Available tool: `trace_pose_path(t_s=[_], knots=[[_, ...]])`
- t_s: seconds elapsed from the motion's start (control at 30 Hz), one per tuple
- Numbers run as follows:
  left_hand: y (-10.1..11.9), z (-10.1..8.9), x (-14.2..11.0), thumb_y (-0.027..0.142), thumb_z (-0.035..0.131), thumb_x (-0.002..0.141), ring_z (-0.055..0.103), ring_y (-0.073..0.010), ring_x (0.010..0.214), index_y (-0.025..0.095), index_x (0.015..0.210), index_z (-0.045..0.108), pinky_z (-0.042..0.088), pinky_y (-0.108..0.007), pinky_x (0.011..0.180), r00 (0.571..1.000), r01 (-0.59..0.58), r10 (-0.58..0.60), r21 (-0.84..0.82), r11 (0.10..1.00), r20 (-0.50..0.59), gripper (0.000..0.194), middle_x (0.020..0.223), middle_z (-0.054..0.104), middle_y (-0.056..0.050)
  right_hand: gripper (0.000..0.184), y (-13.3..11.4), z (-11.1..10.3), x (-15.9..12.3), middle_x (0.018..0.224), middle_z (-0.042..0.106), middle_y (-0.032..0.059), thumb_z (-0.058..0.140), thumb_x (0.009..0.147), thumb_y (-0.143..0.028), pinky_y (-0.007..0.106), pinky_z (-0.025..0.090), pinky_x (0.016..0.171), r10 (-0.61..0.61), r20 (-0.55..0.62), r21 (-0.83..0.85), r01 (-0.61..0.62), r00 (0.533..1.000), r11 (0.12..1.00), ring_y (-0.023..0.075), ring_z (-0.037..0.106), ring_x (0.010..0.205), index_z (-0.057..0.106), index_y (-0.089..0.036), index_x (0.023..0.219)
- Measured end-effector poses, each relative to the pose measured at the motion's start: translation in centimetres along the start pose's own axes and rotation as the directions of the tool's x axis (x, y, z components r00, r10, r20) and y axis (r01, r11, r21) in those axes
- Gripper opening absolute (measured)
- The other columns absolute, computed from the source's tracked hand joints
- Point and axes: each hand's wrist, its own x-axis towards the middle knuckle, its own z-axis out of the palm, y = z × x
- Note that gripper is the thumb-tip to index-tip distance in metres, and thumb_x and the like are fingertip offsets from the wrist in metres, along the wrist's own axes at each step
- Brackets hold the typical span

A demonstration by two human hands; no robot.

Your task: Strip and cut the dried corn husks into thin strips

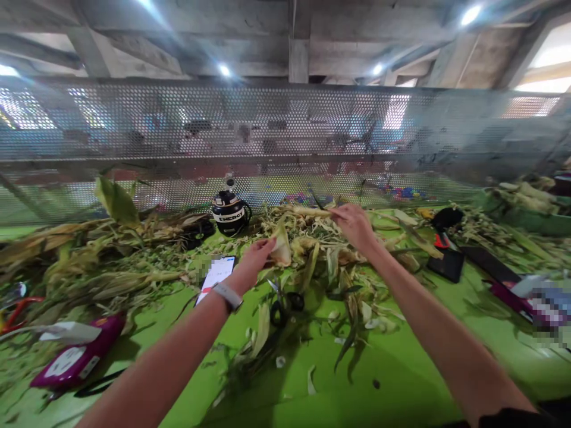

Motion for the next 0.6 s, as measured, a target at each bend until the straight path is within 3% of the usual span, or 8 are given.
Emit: trace_pose_path(t_s=[0.07, 0.13, 0.23, 0.33, 0.4, 0.47, 0.53, 0.6], knots=[[0.6, 1.6, 0.5, 0.043, 0.069, 0.065, 0.059, -0.0160, 0.070, 0.017, 0.081, 0.058, 0.044, -0.025, 0.059, 0.973, -0.193, 0.203, 0.097, 0.976, -0.108, 0.033, 0.073, 0.063, -0.004, 0.028, -1.6, 0.4, -1.5, 0.096, 0.068, 0.0064, 0.045, 0.087, -0.020, 0.038, 0.040, 0.086, -0.105, 0.063, 0.024, 0.103, 0.993, 0.994, 0.0223, 0.057, 0.092, 0.069, -0.024, 0.101], [0.5, 3.1, -0.2, 0.044, 0.068, 0.068, 0.060, -0.0171, 0.079, 0.017, 0.091, 0.060, 0.045, -0.025, 0.064, 0.947, -0.314, 0.317, 0.068, 0.947, -0.046, 0.037, 0.087, 0.065, -0.007, 0.031, -2.9, 0.8, -3.0, 0.103, 0.068, 0.0067, 0.043, 0.088, -0.016, 0.040, 0.039, 0.092, -0.199, 0.120, 0.055, 0.194, 0.973, 0.979, 0.0221, 0.056, 0.100, 0.067, -0.024, 0.105], [-0.3, 4.2, -2.7, 0.055, 0.062, 0.070, 0.060, -0.0158, 0.067, 0.015, 0.085, 0.064, 0.045, -0.027, 0.060, 0.928, -0.023, 0.048, -0.071, 0.997, 0.370, 0.043, 0.080, 0.066, -0.008, 0.028, -4.5, 1.3, -4.9, 0.106, 0.067, 0.0070, 0.045, 0.086, -0.015, 0.039, 0.040, 0.091, -0.286, 0.148, 0.081, 0.277, 0.947, 0.958, 0.0216, 0.055, 0.103, 0.067, -0.024, 0.101], [-1.2, 3.9, -4.8, 0.044, 0.077, 0.057, 0.058, -0.0113, 0.063, 0.014, 0.079, 0.063, 0.042, -0.021, 0.058, 0.915, 0.012, 0.012, -0.056, 0.998, 0.403, 0.040, 0.074, 0.065, -0.003, 0.023, -6.0, 1.5, -5.9, 0.102, 0.067, 0.0073, 0.047, 0.085, -0.016, 0.038, 0.042, 0.087, -0.302, 0.116, 0.138, 0.286, 0.946, 0.948, 0.0216, 0.056, 0.098, 0.067, -0.024, 0.095], [-1.7, 3.2, -5.5, 0.041, 0.082, 0.050, 0.057, -0.0099, 0.060, 0.015, 0.082, 0.060, 0.041, -0.020, 0.056, 0.948, -0.031, 0.058, -0.093, 0.995, 0.312, 0.047, 0.066, 0.063, 0.001, 0.019, -7.1, 1.8, -6.1, 0.102, 0.065, 0.0079, 0.047, 0.085, -0.019, 0.037, 0.042, 0.088, -0.194, 0.015, 0.228, 0.186, 0.981, 0.956, 0.0212, 0.055, 0.098, 0.064, -0.023, 0.094], [-2.1, 2.6, -5.6, 0.040, 0.083, 0.047, 0.056, -0.0100, 0.056, 0.016, 0.085, 0.057, 0.041, -0.021, 0.055, 0.965, -0.069, 0.094, -0.109, 0.992, 0.243, 0.052, 0.060, 0.061, 0.004, 0.015, -8.2, 2.2, -6.1, 0.095, 0.063, 0.0077, 0.050, 0.084, -0.029, 0.035, 0.045, 0.082, 0.069, -0.043, 0.370, -0.048, 0.997, 0.928, 0.0206, 0.056, 0.092, 0.060, -0.021, 0.091], [-2.7, 2.2, -5.6, 0.040, 0.083, 0.047, 0.056, -0.0101, 0.056, 0.016, 0.079, 0.055, 0.042, -0.022, 0.056, 0.963, -0.123, 0.141, -0.090, 0.988, 0.230, 0.048, 0.060, 0.061, 0.004, 0.024, -9.3, 2.9, -6.0, 0.078, 0.060, 0.0043, 0.054, 0.080, -0.043, 0.032, 0.046, 0.068, 0.334, 0.088, 0.486, -0.333, 0.939, 0.808, 0.0186, 0.056, 0.075, 0.055, -0.019, 0.084], [-3.4, 2.1, -5.4, 0.040, 0.083, 0.047, 0.055, -0.0099, 0.058, 0.015, 0.071, 0.054, 0.043, -0.023, 0.059, 0.951, -0.178, 0.191, -0.074, 0.981, 0.243, 0.045, 0.062, 0.060, 0.003, 0.035, -10.1, 3.7, -6.0, 0.066, 0.055, -0.0003, 0.060, 0.072, -0.052, 0.028, 0.044, 0.058, 0.430, 0.305, 0.518, -0.527, 0.850, 0.674, 0.0154, 0.052, 0.062, 0.051, -0.019, 0.077]])
